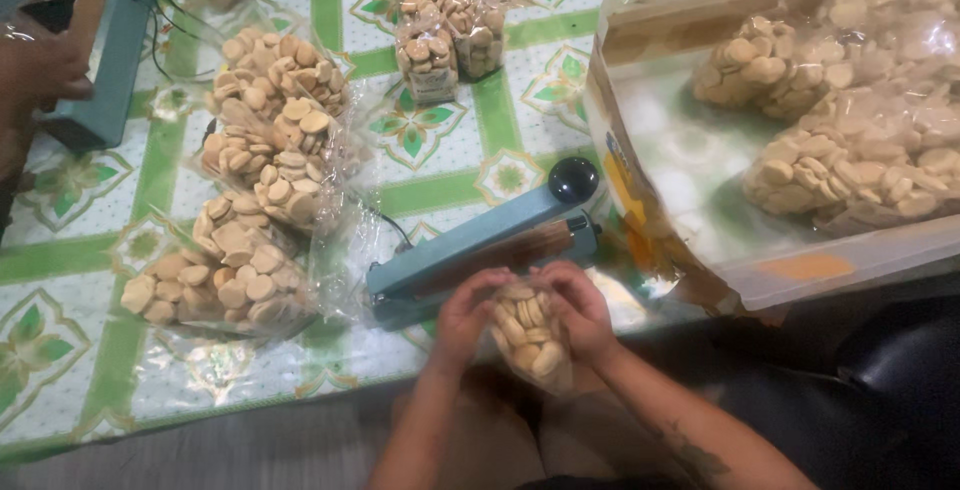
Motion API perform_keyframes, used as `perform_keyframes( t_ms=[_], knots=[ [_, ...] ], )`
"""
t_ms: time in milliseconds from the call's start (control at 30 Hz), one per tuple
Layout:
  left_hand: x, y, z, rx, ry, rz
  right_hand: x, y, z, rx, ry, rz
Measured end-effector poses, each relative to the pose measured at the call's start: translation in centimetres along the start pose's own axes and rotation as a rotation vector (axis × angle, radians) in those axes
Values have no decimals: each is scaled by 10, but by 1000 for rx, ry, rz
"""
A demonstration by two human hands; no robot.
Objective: The person puts biscuits into plastic bags and seals the bags using an impulse sealer on a table.
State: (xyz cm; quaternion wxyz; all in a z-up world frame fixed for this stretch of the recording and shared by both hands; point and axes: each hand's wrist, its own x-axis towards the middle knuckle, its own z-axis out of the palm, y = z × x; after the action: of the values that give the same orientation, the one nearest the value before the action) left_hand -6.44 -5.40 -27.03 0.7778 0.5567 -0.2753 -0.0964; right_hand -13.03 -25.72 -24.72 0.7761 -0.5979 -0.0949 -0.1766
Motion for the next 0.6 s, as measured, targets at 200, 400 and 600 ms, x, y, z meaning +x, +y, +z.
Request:
perform_keyframes(
  t_ms=[200, 400, 600],
  knots=[
    [5, -11, 18, -120, 280, -18, 8, 2, 3, -57, 43, -42],
    [12, -4, 8, -338, 173, 55, 6, 7, 6, -55, 117, 46],
    [2, -22, 24, -217, 239, 168, 2, 4, 18, -1, 143, -3]
  ],
)
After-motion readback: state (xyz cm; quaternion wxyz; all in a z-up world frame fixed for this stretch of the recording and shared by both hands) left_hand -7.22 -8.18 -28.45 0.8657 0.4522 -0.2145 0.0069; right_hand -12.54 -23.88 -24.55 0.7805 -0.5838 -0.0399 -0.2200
